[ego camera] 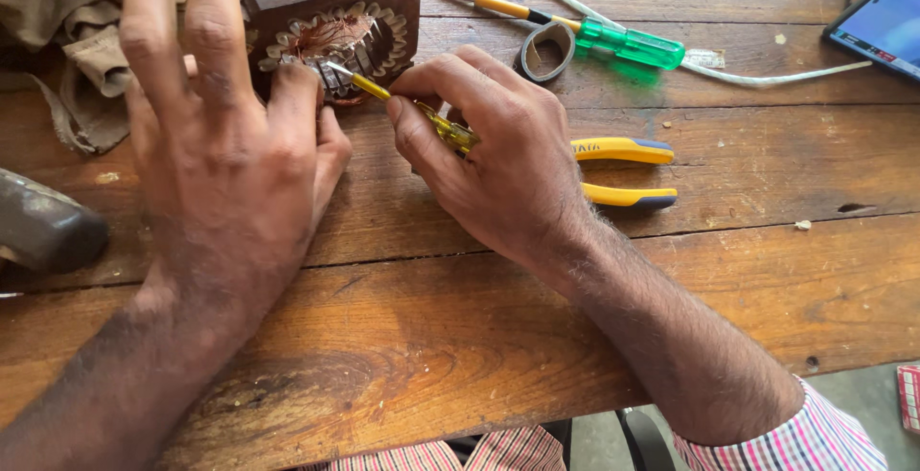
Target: The person holds a cast-iron motor stator housing on a wooden workbench and uses a yellow-handled screwdriver to scrape and pry at the copper windings and slot insulation inside the stator, working around the slots while rotating the housing. Pliers and other tools lie on the bench nearby.
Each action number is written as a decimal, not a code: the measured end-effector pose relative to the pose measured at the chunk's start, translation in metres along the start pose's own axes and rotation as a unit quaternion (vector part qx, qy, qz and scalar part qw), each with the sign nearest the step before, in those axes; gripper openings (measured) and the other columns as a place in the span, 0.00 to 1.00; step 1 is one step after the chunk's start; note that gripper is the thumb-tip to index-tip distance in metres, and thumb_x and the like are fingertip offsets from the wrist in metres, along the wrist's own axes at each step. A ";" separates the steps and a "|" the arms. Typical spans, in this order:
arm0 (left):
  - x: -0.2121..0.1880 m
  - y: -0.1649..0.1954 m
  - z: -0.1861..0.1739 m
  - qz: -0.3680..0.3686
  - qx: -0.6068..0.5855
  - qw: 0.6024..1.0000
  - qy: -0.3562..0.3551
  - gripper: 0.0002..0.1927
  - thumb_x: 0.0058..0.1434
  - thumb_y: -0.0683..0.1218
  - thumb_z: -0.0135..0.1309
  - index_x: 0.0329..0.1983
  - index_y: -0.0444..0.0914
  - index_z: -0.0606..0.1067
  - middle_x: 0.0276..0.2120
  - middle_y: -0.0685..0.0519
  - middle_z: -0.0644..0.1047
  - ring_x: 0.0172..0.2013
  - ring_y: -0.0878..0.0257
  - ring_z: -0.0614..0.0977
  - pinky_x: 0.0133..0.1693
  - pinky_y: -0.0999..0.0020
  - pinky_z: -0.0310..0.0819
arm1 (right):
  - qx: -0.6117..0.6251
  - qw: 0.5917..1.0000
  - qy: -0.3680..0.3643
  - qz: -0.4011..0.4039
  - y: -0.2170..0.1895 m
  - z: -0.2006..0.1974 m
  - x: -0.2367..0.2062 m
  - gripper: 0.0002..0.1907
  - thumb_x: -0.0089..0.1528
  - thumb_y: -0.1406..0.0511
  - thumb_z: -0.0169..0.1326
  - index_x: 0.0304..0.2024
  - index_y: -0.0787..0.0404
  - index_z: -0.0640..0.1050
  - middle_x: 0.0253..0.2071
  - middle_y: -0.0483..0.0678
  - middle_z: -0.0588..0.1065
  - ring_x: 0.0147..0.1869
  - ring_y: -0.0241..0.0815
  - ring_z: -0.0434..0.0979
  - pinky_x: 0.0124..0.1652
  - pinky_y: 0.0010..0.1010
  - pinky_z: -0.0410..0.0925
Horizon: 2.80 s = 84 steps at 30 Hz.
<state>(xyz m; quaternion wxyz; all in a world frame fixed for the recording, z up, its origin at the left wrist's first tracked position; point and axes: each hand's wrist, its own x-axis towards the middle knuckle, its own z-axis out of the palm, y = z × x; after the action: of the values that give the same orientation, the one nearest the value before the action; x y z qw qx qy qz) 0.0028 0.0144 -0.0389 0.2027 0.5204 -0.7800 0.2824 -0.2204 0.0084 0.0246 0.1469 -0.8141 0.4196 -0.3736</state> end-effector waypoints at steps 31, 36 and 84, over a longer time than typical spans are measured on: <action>0.019 0.009 -0.007 -0.003 -0.114 0.993 0.028 0.08 0.63 0.38 0.59 0.43 0.30 0.77 0.73 0.40 0.51 0.74 0.46 0.52 0.72 0.46 0.61 | 0.016 1.000 -0.005 0.025 -0.005 0.000 0.004 0.04 0.70 0.68 0.58 0.45 0.64 0.79 0.38 0.49 0.78 0.39 0.39 0.83 0.40 0.32 0.74; 0.030 -0.012 -0.028 -0.005 -0.279 0.960 0.022 0.32 0.59 0.42 0.72 0.63 0.37 0.68 0.72 0.41 0.55 0.73 0.45 0.57 0.72 0.45 0.59 | -0.005 1.000 -0.012 0.020 -0.009 -0.001 0.007 0.05 0.68 0.68 0.59 0.46 0.62 0.80 0.40 0.50 0.79 0.41 0.44 0.83 0.41 0.35 0.74; 0.023 -0.009 -0.013 -0.028 -0.371 0.927 0.053 0.47 0.65 0.34 0.68 0.76 0.45 0.50 0.72 0.51 0.53 0.72 0.52 0.63 0.73 0.61 0.67 | -0.083 0.995 -0.053 -0.002 -0.010 0.015 0.010 0.07 0.73 0.65 0.53 0.49 0.62 0.76 0.43 0.53 0.79 0.46 0.55 0.81 0.44 0.43 0.70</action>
<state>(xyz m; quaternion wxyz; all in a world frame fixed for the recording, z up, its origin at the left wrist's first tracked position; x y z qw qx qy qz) 0.0028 0.0041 -0.0126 0.4303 0.4138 -0.8023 -0.0058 -0.2002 0.0058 0.0249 0.0997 -0.8429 0.4393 -0.2944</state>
